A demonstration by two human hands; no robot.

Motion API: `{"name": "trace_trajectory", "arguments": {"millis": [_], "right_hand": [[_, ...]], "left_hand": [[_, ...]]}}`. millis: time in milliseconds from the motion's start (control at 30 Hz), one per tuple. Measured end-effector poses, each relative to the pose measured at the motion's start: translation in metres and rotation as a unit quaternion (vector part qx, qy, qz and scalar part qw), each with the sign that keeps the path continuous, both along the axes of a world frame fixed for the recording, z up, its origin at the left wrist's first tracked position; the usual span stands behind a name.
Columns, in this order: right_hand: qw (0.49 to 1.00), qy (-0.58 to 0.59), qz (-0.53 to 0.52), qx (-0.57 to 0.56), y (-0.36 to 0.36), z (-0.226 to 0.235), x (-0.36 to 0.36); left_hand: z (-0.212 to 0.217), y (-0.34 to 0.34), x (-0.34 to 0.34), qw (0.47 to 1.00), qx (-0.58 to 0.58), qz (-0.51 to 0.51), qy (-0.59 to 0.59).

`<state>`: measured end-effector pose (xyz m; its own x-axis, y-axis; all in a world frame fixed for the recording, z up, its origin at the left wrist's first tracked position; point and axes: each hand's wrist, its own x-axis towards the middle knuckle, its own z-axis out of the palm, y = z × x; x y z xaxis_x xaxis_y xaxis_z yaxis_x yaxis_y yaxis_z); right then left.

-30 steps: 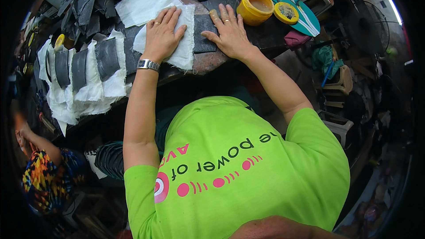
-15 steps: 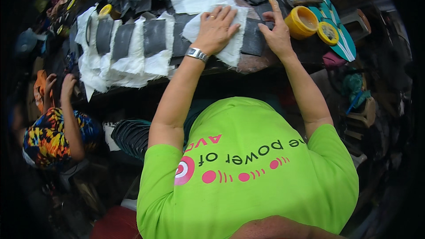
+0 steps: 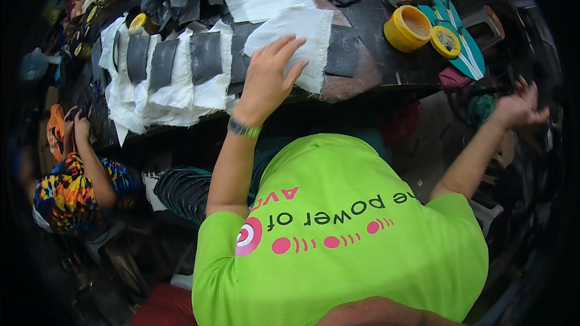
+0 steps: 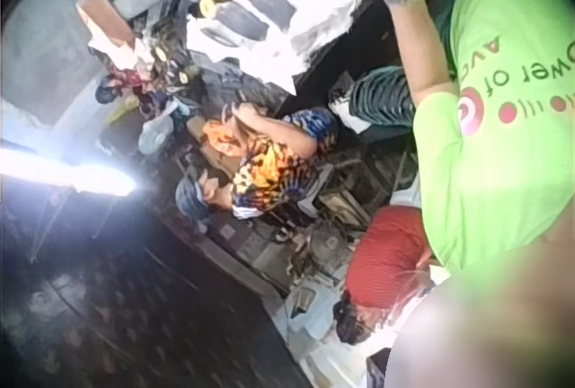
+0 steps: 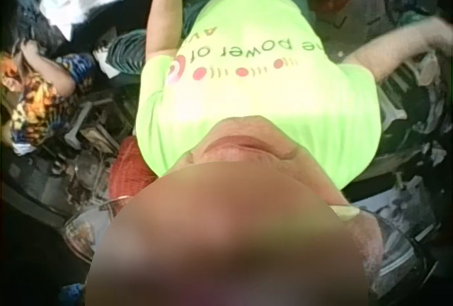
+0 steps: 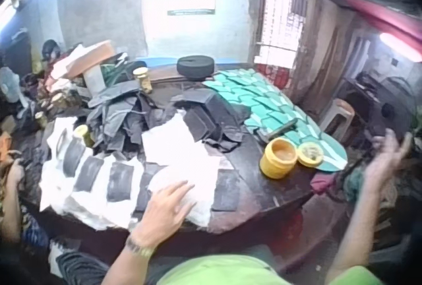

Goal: The person repeatedly applies a paste-like substance from a yellow container onto small rectangular fabric pieces laid on a workbench. They use a small tool to spread the substance and press the fabric flat, working on multiple pieces in sequence.

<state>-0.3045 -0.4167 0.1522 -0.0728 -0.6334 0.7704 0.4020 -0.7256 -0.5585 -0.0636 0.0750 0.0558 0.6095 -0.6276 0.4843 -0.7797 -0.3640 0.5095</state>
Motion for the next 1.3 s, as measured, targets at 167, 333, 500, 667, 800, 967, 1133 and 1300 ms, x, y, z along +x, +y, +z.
{"name": "trace_trajectory", "arguments": {"millis": [167, 333, 500, 667, 800, 967, 1133, 1300], "right_hand": [[0.959, -0.184, -0.058, 0.209, -0.098, 0.018, -0.121], [0.992, -0.012, 0.084, 0.094, 0.016, 0.005, -0.035], [0.857, 0.365, 0.363, 0.027, 0.184, -0.041, 0.084], [0.895, 0.295, 0.334, -0.008, 0.189, -0.037, 0.08], [0.96, 0.269, -0.007, 0.075, 0.023, 0.013, -0.01], [0.759, 0.436, -0.351, 0.334, -0.184, 0.056, -0.239], [0.488, 0.573, -0.562, 0.343, -0.245, 0.103, -0.394], [0.478, 0.552, -0.548, 0.407, -0.26, 0.108, -0.43]], "left_hand": [[-0.002, 0.04, -0.051, 0.971, -0.05, -0.008, 0.232], [-0.026, 0.04, -0.072, 0.945, -0.09, 0.032, 0.312], [-0.038, 0.03, -0.068, 0.933, -0.171, 0.049, 0.312], [-0.031, 0.043, -0.072, 0.928, -0.145, 0.045, 0.339], [-0.014, 0.056, -0.082, 0.925, -0.119, 0.03, 0.361], [0.001, 0.047, -0.086, 0.942, -0.08, -0.008, 0.326], [0.003, 0.043, -0.087, 0.947, -0.063, 0.002, 0.316], [-0.001, 0.044, -0.089, 0.941, -0.037, 0.023, 0.336]]}}
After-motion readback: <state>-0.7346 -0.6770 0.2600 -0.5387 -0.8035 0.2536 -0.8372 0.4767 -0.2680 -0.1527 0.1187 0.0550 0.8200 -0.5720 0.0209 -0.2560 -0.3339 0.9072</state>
